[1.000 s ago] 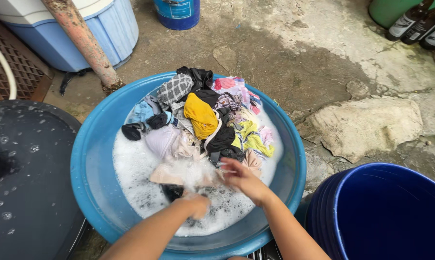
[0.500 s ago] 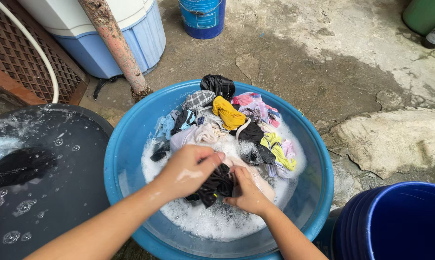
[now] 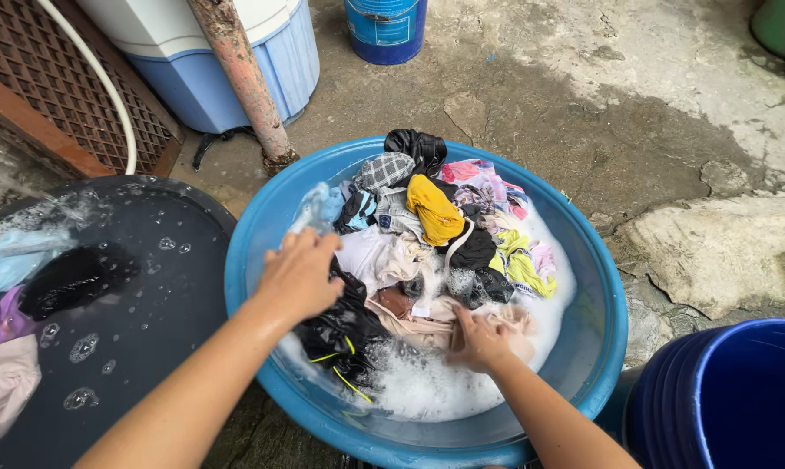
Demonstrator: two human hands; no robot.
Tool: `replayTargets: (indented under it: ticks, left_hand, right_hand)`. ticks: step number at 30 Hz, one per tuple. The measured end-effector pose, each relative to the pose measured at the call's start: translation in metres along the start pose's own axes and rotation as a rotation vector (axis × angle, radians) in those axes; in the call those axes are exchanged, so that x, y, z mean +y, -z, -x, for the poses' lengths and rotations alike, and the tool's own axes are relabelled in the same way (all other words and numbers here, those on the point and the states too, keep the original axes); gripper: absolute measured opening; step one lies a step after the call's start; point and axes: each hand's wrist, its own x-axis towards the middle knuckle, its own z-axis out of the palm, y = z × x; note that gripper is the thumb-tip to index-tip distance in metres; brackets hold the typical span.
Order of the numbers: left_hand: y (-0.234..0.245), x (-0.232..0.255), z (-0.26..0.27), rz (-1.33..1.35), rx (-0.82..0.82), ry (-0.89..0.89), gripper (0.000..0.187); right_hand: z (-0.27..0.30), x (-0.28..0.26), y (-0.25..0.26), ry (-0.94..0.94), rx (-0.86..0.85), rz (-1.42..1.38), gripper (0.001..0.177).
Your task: The person turns on a water faucet to fill a basin, scrubs and washes clothes by hand in a soapy tub of water, and transfers the washed garments into the basin of water.
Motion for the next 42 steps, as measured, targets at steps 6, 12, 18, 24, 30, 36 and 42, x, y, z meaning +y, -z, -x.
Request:
replayTargets:
  ticks: [6, 12, 18, 24, 30, 36, 42]
  left_hand:
    - [-0.086, 0.005, -0.02, 0.027, -0.306, -0.022, 0.068]
    - [-0.137, 0.005, -0.077, 0.153, -0.211, 0.199, 0.112]
    - [-0.203, 0.005, -0.075, 0.036, -0.076, 0.275, 0.11]
    - [-0.189, -0.012, -0.074, -0.113, -0.039, -0.101, 0.031]
    - [-0.093, 0.004, 0.015, -0.056, 0.151, -0.553, 0.025]
    - [-0.08, -0.002, 0.037, 0.05, 0.234, -0.887, 0.029]
    - [-0.145, 0.0, -0.012, 0.156, -0.438, -0.703, 0.097]
  right_hand:
    - [-0.001, 0.017, -0.029, 0.317, -0.549, 0.062, 0.052]
    - [0.004, 0.013, 0.01, 0.336, -0.708, 0.227, 0.052]
    - [0.017, 0.013, 0.087, 0.181, -0.147, 0.031, 0.057]
    - [0.009, -0.037, 0.102, 0.32, 0.114, -0.189, 0.084]
    - [-0.005, -0.085, 0.075, 0.875, 0.643, -0.026, 0.109]
    - [0.032, -0.045, 0.059, 0.893, 0.209, -0.234, 0.037]
    - [0.045, -0.018, 0.078, 0.667, -0.33, 0.003, 0.077]
